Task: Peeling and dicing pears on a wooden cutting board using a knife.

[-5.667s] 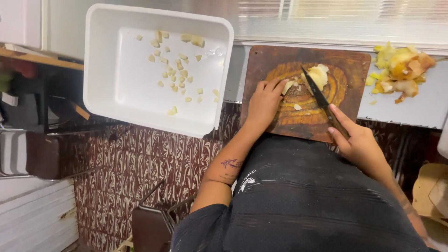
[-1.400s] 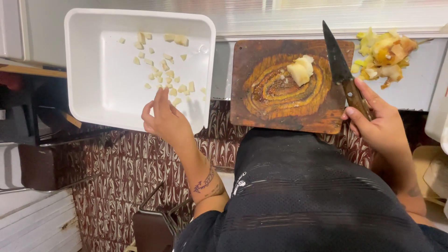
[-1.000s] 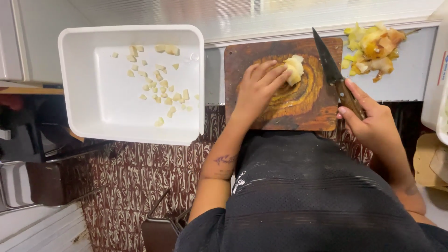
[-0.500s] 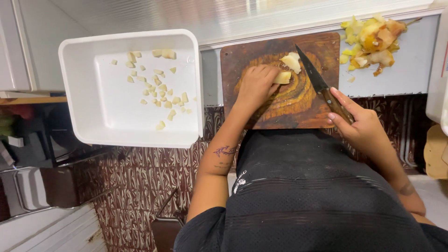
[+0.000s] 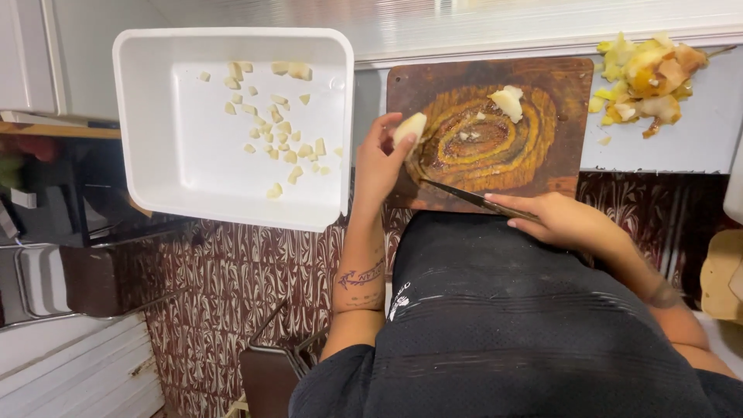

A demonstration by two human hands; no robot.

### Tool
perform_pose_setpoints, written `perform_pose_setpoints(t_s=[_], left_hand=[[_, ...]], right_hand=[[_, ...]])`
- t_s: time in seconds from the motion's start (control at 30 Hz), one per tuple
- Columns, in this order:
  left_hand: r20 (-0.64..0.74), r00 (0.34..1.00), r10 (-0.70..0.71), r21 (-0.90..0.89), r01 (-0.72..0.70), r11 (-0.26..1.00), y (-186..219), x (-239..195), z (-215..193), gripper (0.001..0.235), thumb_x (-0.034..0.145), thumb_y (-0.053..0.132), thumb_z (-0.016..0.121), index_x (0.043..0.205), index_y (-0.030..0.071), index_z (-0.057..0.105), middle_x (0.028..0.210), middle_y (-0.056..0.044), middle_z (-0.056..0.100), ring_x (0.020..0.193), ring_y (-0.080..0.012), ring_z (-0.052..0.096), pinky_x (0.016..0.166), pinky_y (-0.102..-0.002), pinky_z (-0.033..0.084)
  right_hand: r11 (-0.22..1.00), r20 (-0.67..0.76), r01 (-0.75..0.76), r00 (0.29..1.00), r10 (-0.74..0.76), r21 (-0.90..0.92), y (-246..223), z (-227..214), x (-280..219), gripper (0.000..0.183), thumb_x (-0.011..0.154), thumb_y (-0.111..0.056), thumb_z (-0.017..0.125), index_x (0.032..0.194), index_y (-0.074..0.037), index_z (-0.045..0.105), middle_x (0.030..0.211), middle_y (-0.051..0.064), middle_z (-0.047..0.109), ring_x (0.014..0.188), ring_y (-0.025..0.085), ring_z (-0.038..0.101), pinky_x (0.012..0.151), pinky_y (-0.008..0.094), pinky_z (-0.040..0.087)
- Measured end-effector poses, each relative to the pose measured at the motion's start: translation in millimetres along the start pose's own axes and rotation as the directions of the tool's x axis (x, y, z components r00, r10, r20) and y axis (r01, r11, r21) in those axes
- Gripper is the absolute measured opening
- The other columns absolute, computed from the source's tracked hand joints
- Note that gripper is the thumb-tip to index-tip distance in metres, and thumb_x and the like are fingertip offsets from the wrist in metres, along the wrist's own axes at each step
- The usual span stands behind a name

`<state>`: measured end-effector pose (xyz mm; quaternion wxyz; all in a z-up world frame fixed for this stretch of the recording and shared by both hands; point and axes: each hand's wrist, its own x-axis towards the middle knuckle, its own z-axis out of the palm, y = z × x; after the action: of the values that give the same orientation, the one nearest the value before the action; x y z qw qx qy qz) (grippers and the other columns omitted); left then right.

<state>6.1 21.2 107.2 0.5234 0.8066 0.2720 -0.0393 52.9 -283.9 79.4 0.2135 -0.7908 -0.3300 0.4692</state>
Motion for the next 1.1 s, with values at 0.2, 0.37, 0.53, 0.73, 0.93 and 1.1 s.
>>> perform_pose_setpoints(t_s=[0.2, 0.37, 0.53, 0.73, 0.93, 1.1], left_hand=[[0.235, 0.972, -0.015, 0.231, -0.041, 0.972, -18.8, 8.2, 30.8, 0.033, 0.096, 0.033, 0.058, 0.124, 0.016, 0.059, 0.113, -0.005, 0.072, 0.088, -0.018, 0.069, 0.067, -0.029, 0.052], [0.031, 0.955, 0.296, 0.382, -0.285, 0.879, -42.8, 15.4, 57.1, 0.042, 0.096, 0.041, 0.06, 0.122, 0.009, 0.066, 0.119, -0.01, 0.058, 0.108, -0.0288, 0.061, 0.088, -0.042, 0.051], [0.029, 0.964, 0.265, 0.646, -0.22, 0.731, -37.7, 5.8, 68.4, 0.062, 0.088, 0.046, 0.073, 0.13, 0.001, 0.059, 0.113, -0.014, 0.06, 0.095, -0.0267, 0.061, 0.069, -0.037, 0.057], [-0.106, 0.864, 0.491, 0.642, -0.318, 0.698, -47.2, 6.2, 85.9, 0.042, 0.083, 0.026, 0.079, 0.112, -0.001, 0.069, 0.097, -0.009, 0.057, 0.086, -0.0288, 0.066, 0.068, -0.036, 0.059], [-0.122, 0.847, 0.517, 0.666, -0.317, 0.676, -36.3, 5.9, 79.9, 0.05, 0.078, 0.037, 0.083, 0.111, 0.001, 0.07, 0.096, -0.008, 0.056, 0.086, -0.0272, 0.066, 0.069, -0.034, 0.058], [-0.118, 0.846, 0.52, 0.672, -0.317, 0.669, -52.6, 15.1, 88.6, 0.046, 0.078, 0.035, 0.082, 0.109, 0.002, 0.071, 0.097, -0.008, 0.056, 0.088, -0.0273, 0.066, 0.07, -0.034, 0.058]], right_hand=[[0.962, -0.156, -0.259, 0.95, 0.27, 0.089, -22.2, -21.7, -7.7, 0.063, 0.1, -0.031, 0.05, 0.16, -0.041, 0.035, 0.101, 0.009, 0.076, 0.05, 0.022, 0.052, 0.058, 0.031, 0.041], [0.939, -0.331, -0.319, 0.879, 0.344, 0.129, -24.1, -20.6, -17.2, 0.063, 0.104, -0.027, 0.049, 0.165, -0.03, 0.034, 0.065, 0.019, 0.066, 0.05, 0.028, 0.051, 0.052, 0.038, 0.037], [0.985, -0.415, -0.162, 0.894, 0.169, 0.051, -18.0, 0.2, -11.4, 0.064, 0.099, -0.025, 0.052, 0.161, -0.027, 0.036, 0.125, 0.014, 0.069, 0.108, 0.038, 0.066, 0.085, 0.044, 0.049], [0.988, -0.412, -0.149, 0.904, 0.117, -0.046, -11.4, 16.1, 5.8, 0.058, 0.102, -0.029, 0.052, 0.159, -0.031, 0.041, 0.101, 0.019, 0.075, 0.095, 0.039, 0.073, 0.079, 0.048, 0.061], [0.957, -0.472, -0.182, 0.88, 0.055, -0.227, -23.6, 13.4, -3.4, 0.061, 0.104, -0.032, 0.047, 0.163, -0.033, 0.033, 0.094, 0.015, 0.071, 0.087, 0.035, 0.074, 0.072, 0.045, 0.063], [0.92, -0.466, -0.154, 0.884, -0.033, -0.359, -29.4, 17.5, -1.7, 0.061, 0.104, -0.03, 0.045, 0.163, -0.033, 0.032, 0.089, 0.011, 0.067, 0.077, 0.034, 0.074, 0.068, 0.044, 0.064]])
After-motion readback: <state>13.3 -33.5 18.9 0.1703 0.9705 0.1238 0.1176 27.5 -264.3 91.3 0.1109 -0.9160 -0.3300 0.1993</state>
